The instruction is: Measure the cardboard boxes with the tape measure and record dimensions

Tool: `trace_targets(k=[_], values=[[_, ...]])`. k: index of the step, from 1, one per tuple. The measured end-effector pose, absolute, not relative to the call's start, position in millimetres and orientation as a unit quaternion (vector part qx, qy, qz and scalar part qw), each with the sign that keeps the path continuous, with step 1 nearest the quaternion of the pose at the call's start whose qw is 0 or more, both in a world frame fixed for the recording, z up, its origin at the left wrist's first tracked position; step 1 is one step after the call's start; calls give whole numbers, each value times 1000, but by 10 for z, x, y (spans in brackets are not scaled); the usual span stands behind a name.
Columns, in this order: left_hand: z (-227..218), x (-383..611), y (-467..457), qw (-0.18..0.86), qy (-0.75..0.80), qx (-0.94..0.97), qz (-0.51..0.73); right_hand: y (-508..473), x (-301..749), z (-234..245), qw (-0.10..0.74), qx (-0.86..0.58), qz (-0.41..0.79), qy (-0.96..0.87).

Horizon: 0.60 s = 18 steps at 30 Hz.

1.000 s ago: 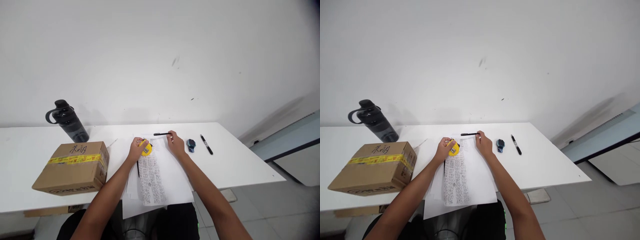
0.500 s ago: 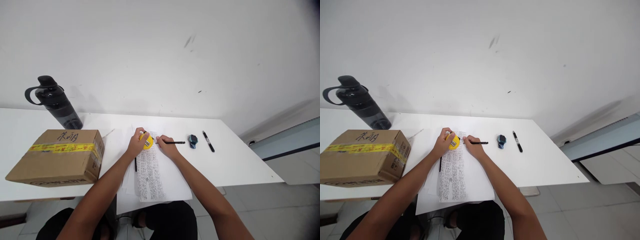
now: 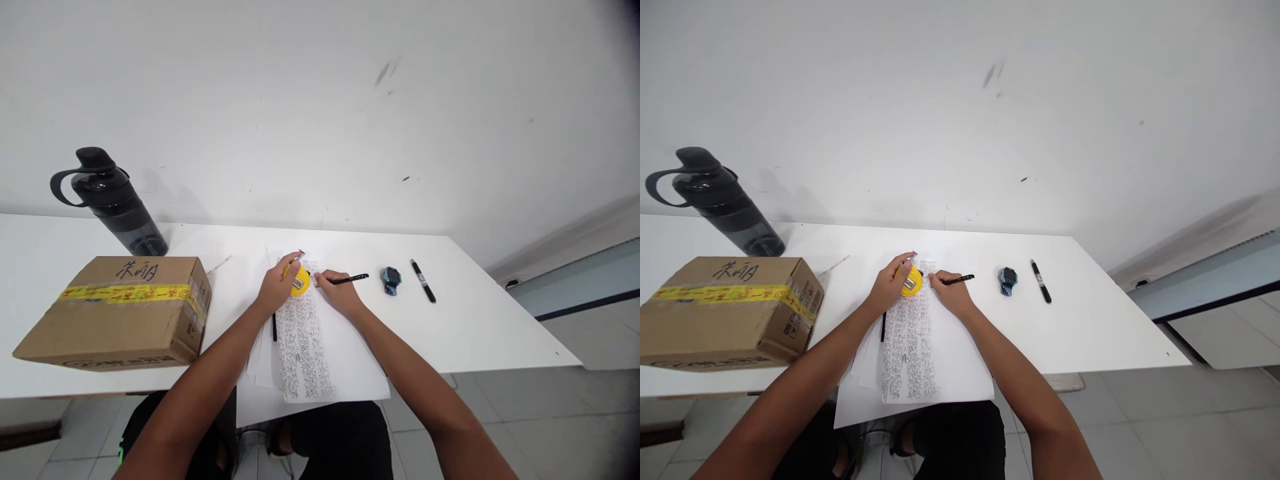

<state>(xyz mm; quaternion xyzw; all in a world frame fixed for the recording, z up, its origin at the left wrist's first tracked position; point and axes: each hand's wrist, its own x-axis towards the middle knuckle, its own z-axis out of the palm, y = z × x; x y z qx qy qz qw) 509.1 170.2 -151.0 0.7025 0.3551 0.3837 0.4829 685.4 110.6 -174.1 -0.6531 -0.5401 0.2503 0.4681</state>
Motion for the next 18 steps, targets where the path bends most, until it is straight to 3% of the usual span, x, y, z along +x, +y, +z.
trace_targets(k=[13,18], values=[[-1519,5098,1698,456,361,717,383,1082,6863,-1739,449,-645,264,-559],[-1518,5094,1697,456,360,721,378,1082,6864,-1730,477,-654,239,-536]])
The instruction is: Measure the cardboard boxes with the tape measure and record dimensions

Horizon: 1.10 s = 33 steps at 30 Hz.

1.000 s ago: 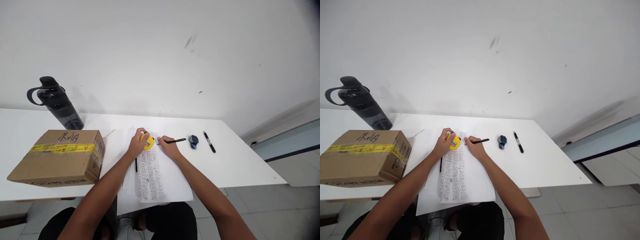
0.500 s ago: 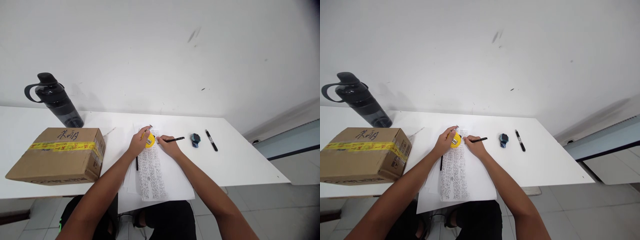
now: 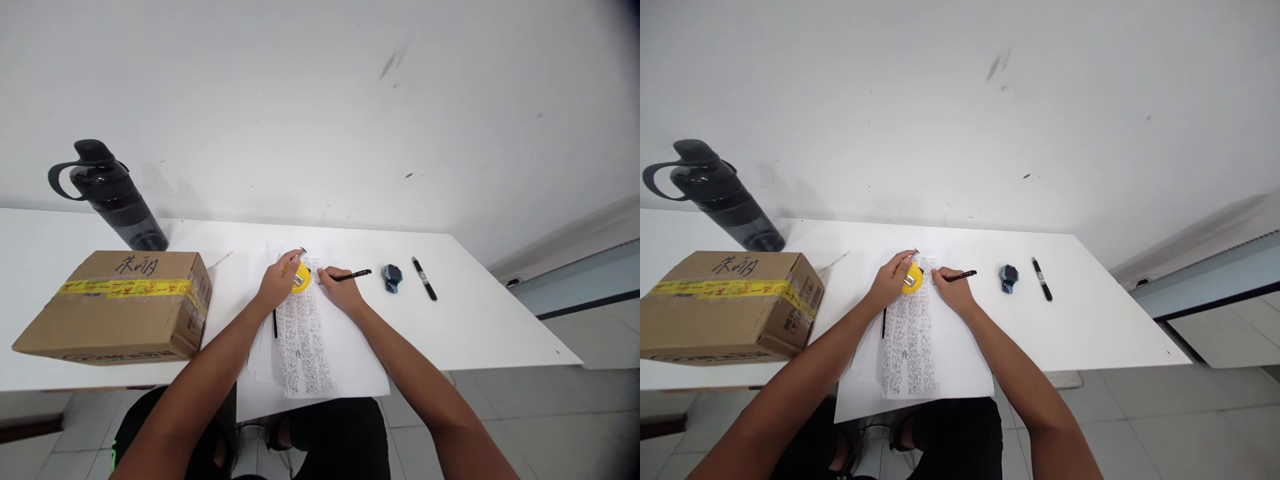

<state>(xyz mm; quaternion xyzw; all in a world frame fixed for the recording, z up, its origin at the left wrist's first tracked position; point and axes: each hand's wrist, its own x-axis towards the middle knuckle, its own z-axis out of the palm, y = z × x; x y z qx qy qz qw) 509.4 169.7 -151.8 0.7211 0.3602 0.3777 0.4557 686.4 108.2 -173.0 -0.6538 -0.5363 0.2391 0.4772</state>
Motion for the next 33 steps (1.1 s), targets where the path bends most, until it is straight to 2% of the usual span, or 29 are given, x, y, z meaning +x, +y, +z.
trace_targets(k=[5,20,33], values=[[-1515,5094,1694,451,352,727,380,1083,6860,-1721,453,-649,263,-552],[-1492,5087,1668,458,354,727,369,1064,6840,-1714,482,-661,238,-524],[-1471,5079,1655,448,362,732,365,1052,6853,-1717,461,-647,248,-554]])
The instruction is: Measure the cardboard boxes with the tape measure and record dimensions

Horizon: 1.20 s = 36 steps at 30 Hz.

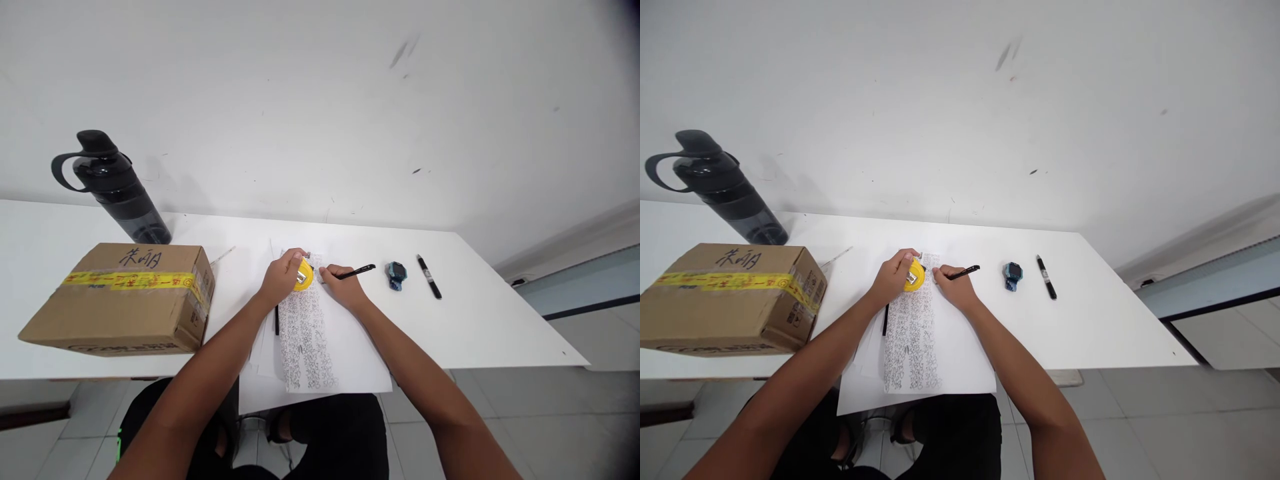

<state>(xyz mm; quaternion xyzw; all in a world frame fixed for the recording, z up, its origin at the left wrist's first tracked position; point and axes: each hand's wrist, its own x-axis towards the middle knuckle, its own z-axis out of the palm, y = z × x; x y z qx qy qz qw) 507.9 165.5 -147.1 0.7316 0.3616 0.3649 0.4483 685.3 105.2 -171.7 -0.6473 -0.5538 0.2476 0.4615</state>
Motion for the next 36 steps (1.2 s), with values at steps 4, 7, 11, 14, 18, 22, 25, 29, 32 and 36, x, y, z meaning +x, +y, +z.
trace_targets(k=[4,7,11,14,18,22,25,29,32,36], values=[[-1477,5082,1659,445,363,733,365,1056,6860,-1736,473,-658,224,-542],[-1485,5084,1661,444,363,732,368,1061,6864,-1742,486,-670,221,-517],[-1486,5087,1657,442,360,733,372,1063,6864,-1736,472,-657,244,-534],[-1475,5092,1655,442,359,730,378,1063,6861,-1735,483,-663,235,-521],[-1469,5101,1659,444,359,725,384,1062,6855,-1735,479,-674,239,-509],[-1486,5103,1670,439,360,725,391,1055,6845,-1732,491,-669,230,-508],[-1505,5099,1679,442,367,724,382,1054,6842,-1734,499,-676,220,-495],[-1525,5098,1689,452,376,719,371,1057,6852,-1740,488,-674,228,-506],[-1527,5100,1691,453,377,717,374,1062,6862,-1747,481,-671,230,-514],[-1517,5101,1687,457,376,713,375,1069,6861,-1760,481,-682,222,-504]])
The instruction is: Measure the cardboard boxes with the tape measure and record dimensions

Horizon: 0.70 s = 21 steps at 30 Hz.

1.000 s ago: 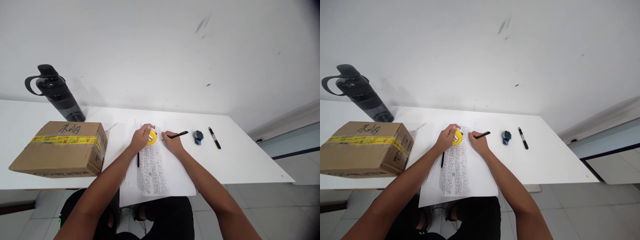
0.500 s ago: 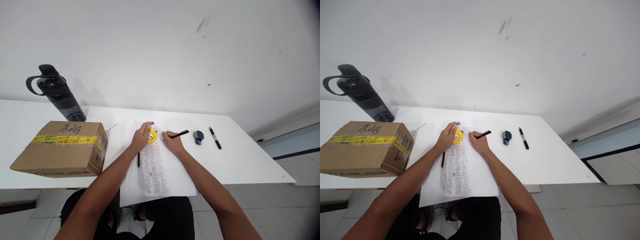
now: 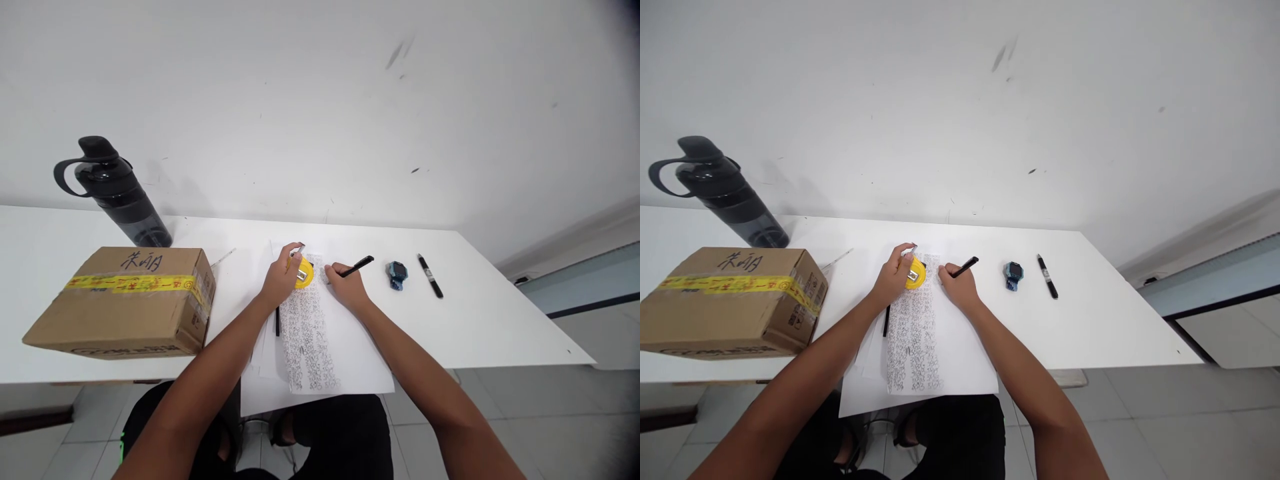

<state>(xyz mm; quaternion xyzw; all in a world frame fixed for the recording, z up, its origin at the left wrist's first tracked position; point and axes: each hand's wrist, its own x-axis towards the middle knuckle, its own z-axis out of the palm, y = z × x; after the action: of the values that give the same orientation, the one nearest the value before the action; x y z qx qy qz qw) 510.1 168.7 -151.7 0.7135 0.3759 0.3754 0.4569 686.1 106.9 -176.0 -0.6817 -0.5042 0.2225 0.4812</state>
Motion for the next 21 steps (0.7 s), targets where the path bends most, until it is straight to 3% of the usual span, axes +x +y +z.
trace_targets(k=[14,21], values=[[-1541,5102,1698,475,380,697,381,1047,6870,-1716,488,-675,190,-519],[-1613,5111,1724,504,377,663,406,1105,7076,-1830,390,-716,-40,-578]])
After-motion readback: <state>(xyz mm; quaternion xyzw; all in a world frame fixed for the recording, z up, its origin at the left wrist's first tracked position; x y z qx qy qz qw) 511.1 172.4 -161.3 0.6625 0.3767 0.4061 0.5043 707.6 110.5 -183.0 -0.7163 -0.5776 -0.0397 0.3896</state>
